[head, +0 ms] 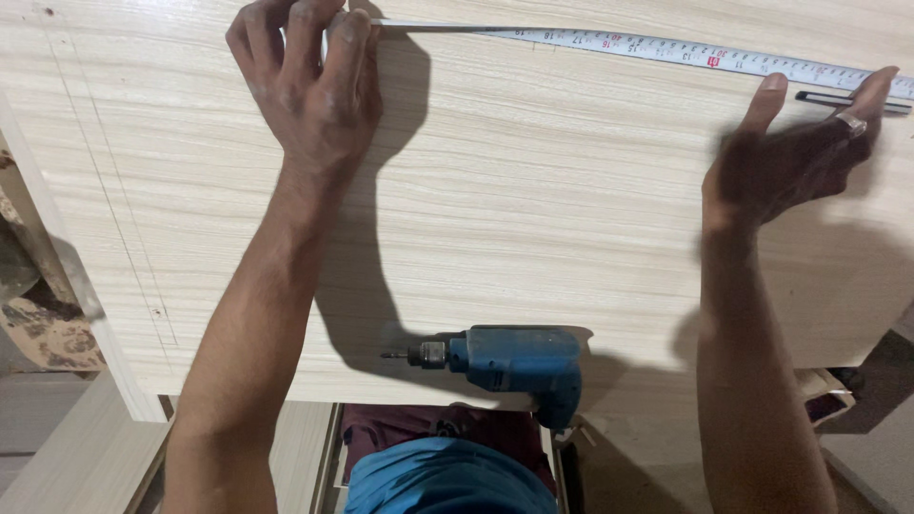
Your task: The person measures a large light-colored wooden board using a tape measure and marks several points with a pencil. They repeatedly reposition the tape measure to take multiple measurements across the surface. A cordless drill is visible on the board but is not used during the clip.
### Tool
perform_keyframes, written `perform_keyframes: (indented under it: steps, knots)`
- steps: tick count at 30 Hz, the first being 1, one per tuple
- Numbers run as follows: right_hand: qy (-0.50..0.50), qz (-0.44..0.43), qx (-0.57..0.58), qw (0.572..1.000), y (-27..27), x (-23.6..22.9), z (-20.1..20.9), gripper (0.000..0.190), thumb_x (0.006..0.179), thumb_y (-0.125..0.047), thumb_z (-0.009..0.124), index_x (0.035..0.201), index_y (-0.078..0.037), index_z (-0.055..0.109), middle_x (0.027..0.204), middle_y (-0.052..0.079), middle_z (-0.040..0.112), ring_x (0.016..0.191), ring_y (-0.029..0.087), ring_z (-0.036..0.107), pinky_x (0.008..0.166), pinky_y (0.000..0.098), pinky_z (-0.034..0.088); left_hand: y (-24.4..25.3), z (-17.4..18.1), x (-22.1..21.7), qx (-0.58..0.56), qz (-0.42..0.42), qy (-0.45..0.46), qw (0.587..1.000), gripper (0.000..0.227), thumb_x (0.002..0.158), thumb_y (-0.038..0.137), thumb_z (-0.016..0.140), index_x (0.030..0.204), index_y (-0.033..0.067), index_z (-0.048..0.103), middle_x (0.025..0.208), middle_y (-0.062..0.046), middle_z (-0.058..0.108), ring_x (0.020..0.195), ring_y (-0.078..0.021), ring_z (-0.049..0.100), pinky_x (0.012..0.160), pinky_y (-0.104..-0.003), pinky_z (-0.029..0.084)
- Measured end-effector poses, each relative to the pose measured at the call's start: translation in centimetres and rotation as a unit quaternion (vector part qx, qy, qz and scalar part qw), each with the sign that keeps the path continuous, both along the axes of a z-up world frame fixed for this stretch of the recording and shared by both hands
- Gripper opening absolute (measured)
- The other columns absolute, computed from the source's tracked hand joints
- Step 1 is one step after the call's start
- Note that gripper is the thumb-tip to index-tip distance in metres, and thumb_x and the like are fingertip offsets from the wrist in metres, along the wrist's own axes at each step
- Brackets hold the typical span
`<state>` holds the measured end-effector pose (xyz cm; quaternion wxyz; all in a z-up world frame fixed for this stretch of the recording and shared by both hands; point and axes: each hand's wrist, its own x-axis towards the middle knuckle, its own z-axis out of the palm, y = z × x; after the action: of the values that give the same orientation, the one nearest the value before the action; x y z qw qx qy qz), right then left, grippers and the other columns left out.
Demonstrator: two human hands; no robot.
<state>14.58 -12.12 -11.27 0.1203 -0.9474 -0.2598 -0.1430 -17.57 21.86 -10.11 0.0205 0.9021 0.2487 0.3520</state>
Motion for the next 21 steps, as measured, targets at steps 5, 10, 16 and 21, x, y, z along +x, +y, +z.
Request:
perform_keyframes:
  steps: [5,10,16,21]
  knots:
    - [-0.003,0.028,0.049,0.998,-0.1,0.2,-0.2,0.065,0.114,-0.038,0.061,0.156,0.001,0.031,0.158,0.02,0.047,0.149,0.032,0.047,0.13,0.0485,0.036,0.0,0.1,-0.1,0.022,0.0,-0.009,1.0,0.012,0.107,0.019,0.068,0.118,0.0176,0.072,0.12,0.002,0.069,0.119,-0.0212,0.057,0.096,-0.045,0.042]
    - [0.01,0.029,0.06,0.998,-1.2,0.7,-1.3,0.069,0.111,-0.036,0.062,0.159,0.0,0.027,0.164,0.02,0.043,0.148,0.031,0.048,0.13,0.048,0.039,-0.1,0.3,-0.4,0.03,-0.012,-0.014,0.999,0.014,0.103,0.016,0.072,0.116,0.0166,0.075,0.123,0.002,0.071,0.116,-0.0195,0.059,0.095,-0.045,0.04]
    - [0.021,0.022,0.051,0.998,-2.2,1.3,-2.0,0.078,0.102,-0.035,0.061,0.159,-0.002,0.02,0.163,0.021,0.04,0.139,0.028,0.047,0.124,0.0449,0.041,0.0,0.3,-0.5,0.048,-0.021,-0.04,0.998,0.01,0.098,0.014,0.074,0.107,0.0136,0.077,0.112,0.001,0.074,0.106,-0.0182,0.06,0.092,-0.044,0.039]
    - [0.024,-0.015,0.064,0.998,-2.2,1.3,-2.5,0.086,0.097,-0.036,0.065,0.159,-0.003,0.015,0.161,0.023,0.042,0.144,0.03,0.046,0.123,0.0524,0.038,0.2,0.2,-0.5,0.04,-0.027,-0.05,0.998,0.01,0.096,0.011,0.075,0.105,0.014,0.078,0.109,0.002,0.075,0.102,-0.0175,0.06,0.091,-0.043,0.039]
